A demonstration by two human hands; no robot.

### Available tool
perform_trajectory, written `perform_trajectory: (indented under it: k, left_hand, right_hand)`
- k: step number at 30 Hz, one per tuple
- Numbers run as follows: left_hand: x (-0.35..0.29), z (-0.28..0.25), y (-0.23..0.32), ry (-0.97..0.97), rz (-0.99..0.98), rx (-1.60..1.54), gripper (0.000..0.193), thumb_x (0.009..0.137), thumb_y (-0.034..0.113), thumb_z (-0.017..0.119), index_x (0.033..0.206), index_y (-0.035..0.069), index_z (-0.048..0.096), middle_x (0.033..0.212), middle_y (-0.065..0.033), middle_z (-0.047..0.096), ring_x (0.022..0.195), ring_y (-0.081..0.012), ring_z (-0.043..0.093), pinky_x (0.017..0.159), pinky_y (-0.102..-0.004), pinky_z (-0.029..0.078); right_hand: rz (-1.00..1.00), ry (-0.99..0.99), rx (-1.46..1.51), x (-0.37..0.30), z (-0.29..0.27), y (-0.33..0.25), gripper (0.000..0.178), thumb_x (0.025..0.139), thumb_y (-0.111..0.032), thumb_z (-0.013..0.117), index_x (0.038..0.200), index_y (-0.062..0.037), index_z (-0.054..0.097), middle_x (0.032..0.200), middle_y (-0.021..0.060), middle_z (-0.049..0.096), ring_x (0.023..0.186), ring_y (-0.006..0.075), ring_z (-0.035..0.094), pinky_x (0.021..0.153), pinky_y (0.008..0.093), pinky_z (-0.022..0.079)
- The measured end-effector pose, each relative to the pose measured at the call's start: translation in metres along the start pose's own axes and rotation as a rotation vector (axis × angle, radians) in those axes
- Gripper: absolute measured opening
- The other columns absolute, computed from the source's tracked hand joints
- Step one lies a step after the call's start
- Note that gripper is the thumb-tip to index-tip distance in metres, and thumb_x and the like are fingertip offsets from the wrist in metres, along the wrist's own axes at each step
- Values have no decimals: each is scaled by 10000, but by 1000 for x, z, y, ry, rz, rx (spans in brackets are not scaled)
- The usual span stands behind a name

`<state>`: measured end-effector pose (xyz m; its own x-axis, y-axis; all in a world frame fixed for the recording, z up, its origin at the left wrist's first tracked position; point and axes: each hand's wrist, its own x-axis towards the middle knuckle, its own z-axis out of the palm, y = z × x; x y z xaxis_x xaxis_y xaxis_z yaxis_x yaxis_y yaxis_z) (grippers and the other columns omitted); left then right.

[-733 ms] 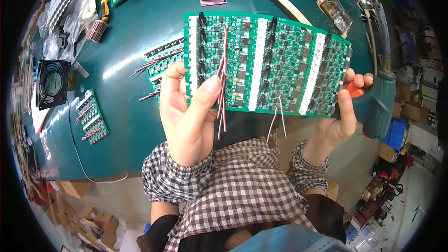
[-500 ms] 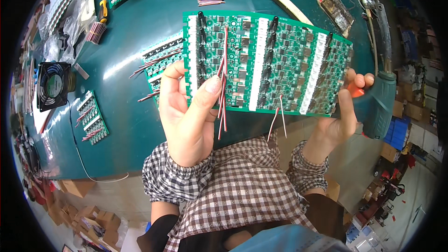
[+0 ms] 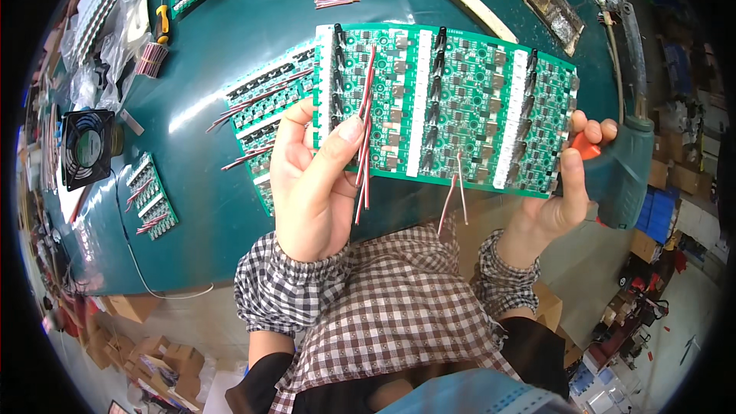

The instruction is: The person uses a soldering iron to attach wires to green circuit boards on a workbench. They repeatedly pick up a board, solder a connection, and inspect the result before placing it back down. The process is repeated for multiple boards throughout the clip.

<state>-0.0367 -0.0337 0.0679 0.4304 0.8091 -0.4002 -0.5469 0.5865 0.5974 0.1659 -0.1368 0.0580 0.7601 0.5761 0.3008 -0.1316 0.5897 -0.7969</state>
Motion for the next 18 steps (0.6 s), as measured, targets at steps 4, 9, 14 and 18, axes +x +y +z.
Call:
perform_trajectory:
  k: [4,9,14,18]
  left_hand:
    - [2,-1,-1,-5,-22,-3,393,872,0,591,1195,15,368,1034,-122,622,915,-173,639,786,-324,549]
    - [5,-2,-3,12,-18,16,392,870,1,594,1194,14,373,1029,-118,622,913,-164,636,771,-312,549]
    - [8,-3,-6,37,-13,114,407,880,62,577,1248,17,410,1058,-81,626,882,-121,645,671,-240,563]
    - [9,-2,-8,38,-19,121,402,880,62,578,1242,17,409,1056,-89,626,884,-124,646,678,-244,564]
  right_hand:
    - [-7,14,-25,-1,-1,0,529,734,138,587,1217,-38,464,1105,79,524,1077,237,564,947,376,484]
    - [3,12,-30,-1,0,-1,534,729,132,597,1217,-41,465,1093,77,532,1063,238,571,933,374,494]
    - [4,15,-48,0,3,-1,540,723,132,602,1217,-42,467,1087,77,535,1059,241,573,924,371,499]
    - [22,-90,-14,-1,-5,-1,481,790,122,524,1229,-38,412,1100,85,536,1152,236,519,1048,415,381]
